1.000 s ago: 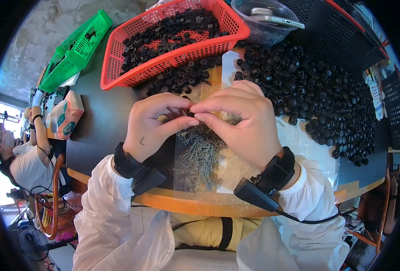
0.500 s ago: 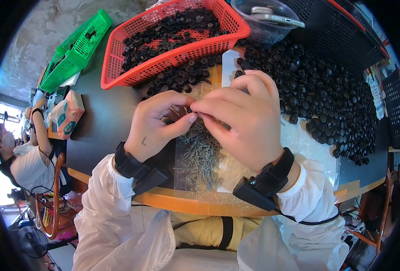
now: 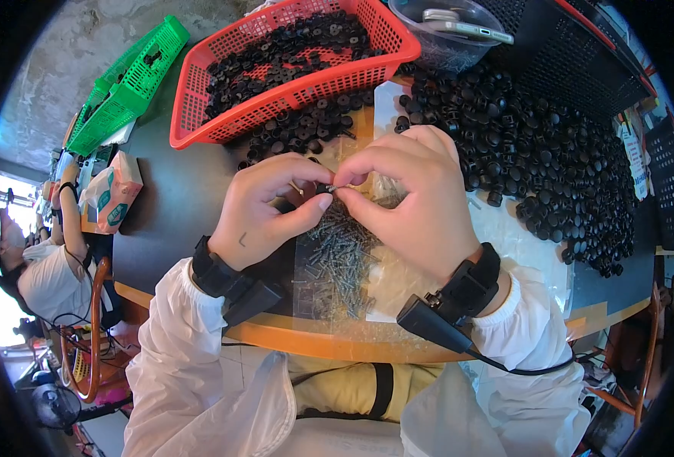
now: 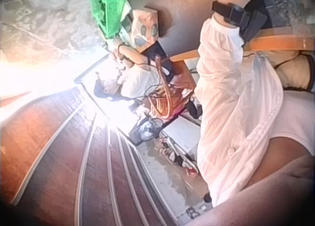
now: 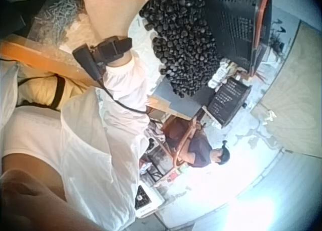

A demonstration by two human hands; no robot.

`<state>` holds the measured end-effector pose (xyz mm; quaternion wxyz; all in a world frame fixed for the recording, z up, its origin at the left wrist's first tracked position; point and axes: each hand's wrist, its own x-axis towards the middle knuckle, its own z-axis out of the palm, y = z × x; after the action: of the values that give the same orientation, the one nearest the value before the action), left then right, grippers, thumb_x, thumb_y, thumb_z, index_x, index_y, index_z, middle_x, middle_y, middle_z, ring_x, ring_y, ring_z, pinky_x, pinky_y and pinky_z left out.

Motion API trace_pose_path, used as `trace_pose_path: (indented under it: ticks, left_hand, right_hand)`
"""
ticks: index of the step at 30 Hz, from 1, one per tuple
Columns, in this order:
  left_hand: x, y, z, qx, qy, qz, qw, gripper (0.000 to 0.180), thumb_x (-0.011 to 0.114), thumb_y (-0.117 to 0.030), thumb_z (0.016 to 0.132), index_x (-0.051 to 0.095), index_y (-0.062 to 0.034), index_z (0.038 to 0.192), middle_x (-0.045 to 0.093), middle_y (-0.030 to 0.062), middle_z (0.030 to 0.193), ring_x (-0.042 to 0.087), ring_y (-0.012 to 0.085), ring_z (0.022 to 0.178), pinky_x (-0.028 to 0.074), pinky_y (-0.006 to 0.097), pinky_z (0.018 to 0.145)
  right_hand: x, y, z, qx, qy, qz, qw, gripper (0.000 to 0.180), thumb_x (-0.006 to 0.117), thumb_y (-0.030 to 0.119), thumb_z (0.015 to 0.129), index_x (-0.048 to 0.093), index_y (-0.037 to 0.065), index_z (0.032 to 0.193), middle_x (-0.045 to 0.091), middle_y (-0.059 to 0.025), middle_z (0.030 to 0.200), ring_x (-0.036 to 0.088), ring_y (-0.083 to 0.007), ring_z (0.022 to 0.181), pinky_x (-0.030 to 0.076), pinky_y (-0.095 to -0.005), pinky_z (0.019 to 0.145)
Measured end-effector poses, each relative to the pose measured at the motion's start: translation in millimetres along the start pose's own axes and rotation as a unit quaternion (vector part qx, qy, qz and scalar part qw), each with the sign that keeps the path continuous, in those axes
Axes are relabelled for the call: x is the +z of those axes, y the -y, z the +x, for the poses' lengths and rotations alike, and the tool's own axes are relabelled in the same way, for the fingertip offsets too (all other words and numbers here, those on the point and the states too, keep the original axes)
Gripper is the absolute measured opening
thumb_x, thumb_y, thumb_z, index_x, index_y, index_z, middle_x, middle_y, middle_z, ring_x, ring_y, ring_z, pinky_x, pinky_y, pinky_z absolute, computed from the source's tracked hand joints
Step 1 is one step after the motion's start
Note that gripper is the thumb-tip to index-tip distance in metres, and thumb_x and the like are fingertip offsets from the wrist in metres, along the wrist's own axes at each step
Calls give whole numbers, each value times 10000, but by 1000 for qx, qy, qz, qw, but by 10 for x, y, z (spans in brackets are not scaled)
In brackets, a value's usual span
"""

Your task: Manually inserting metal pins into small black circular shoe components on a workbench.

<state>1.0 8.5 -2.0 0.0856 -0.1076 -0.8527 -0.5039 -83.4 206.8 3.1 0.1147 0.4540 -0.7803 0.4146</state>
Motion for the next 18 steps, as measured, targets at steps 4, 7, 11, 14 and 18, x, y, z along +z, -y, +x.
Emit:
trace_pose_path:
  ticks: [4, 7, 11, 14, 18]
  left_hand:
    - [12, 3, -11, -9, -15, -20, 1000, 160, 690, -46, 866, 666, -4, 1019, 653, 62, 949, 629, 102, 768, 526, 246, 658]
    - [5, -8, -5, -11, -10, -27, 1000, 134, 678, -58, 880, 661, -7, 1003, 639, 53, 911, 616, 90, 752, 509, 237, 636]
    - [-8, -46, -5, -29, 6, -8, 1000, 106, 688, -72, 863, 651, -9, 941, 606, 27, 848, 551, 69, 682, 447, 230, 596]
    - [8, -39, -7, -32, 8, -11, 999, 102, 694, -76, 849, 648, -12, 913, 591, 17, 822, 518, 64, 653, 423, 232, 589]
    - [-13, -22, -11, -26, 8, -6, 1000, 97, 694, -71, 847, 652, -12, 911, 599, 17, 827, 523, 61, 660, 429, 228, 600]
  right_hand:
    - [-1, 15, 1, -3, 6, 5, 1000, 182, 789, 47, 662, 702, 117, 806, 681, -8, 824, 589, -220, 851, 424, -359, 849]
    - [22, 6, -1, -12, -11, 6, 1000, 167, 790, 88, 680, 698, 154, 803, 653, 34, 778, 569, -210, 805, 395, -363, 887]
    - [13, -1, -1, -31, -3, -2, 1000, 168, 780, 69, 686, 692, 150, 803, 649, 34, 769, 567, -217, 810, 394, -367, 900]
    - [1, -1, 1, -23, 27, 35, 999, 163, 767, 51, 697, 685, 131, 812, 646, 16, 761, 564, -223, 820, 391, -363, 904]
    - [15, -6, -22, 79, 47, 192, 977, 128, 750, 58, 727, 674, 95, 824, 645, -17, 781, 566, -231, 837, 387, -358, 906]
